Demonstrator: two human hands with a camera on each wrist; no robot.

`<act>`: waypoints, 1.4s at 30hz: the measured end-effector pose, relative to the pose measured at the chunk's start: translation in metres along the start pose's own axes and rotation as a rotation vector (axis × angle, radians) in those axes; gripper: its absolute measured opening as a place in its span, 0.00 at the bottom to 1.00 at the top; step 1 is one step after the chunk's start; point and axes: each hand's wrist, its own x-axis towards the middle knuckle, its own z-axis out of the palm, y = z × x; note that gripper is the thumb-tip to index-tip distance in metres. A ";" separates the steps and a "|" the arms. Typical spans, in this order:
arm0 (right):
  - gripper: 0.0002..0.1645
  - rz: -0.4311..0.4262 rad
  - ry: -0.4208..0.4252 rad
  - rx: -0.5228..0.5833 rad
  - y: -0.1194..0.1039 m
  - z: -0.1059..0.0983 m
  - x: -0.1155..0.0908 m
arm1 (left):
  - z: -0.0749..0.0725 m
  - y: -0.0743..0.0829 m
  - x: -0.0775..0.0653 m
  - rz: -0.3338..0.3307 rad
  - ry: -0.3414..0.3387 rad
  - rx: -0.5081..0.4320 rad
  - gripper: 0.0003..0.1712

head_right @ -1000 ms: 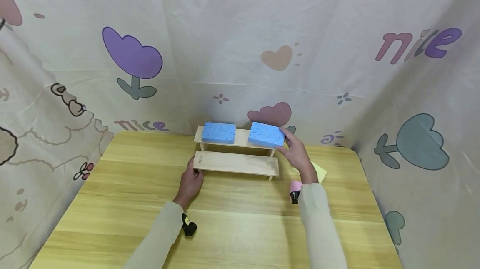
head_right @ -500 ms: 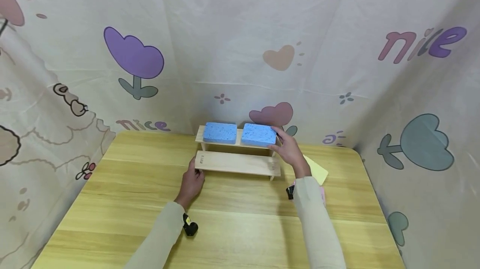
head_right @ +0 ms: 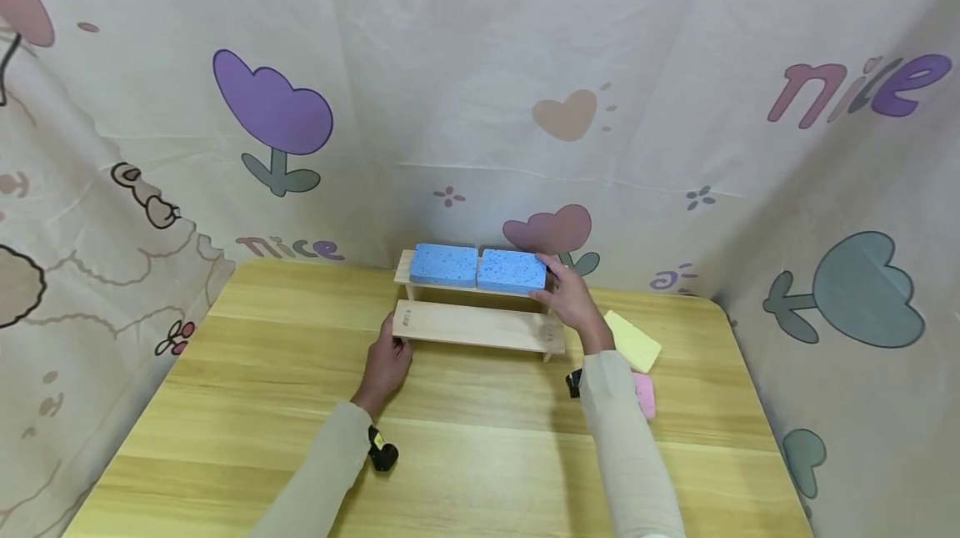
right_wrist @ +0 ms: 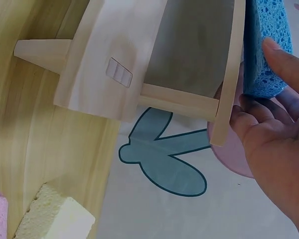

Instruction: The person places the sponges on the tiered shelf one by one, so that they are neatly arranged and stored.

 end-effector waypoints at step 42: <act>0.42 -0.004 -0.014 -0.245 -0.004 0.006 0.010 | -0.001 0.001 -0.001 -0.010 -0.009 -0.010 0.38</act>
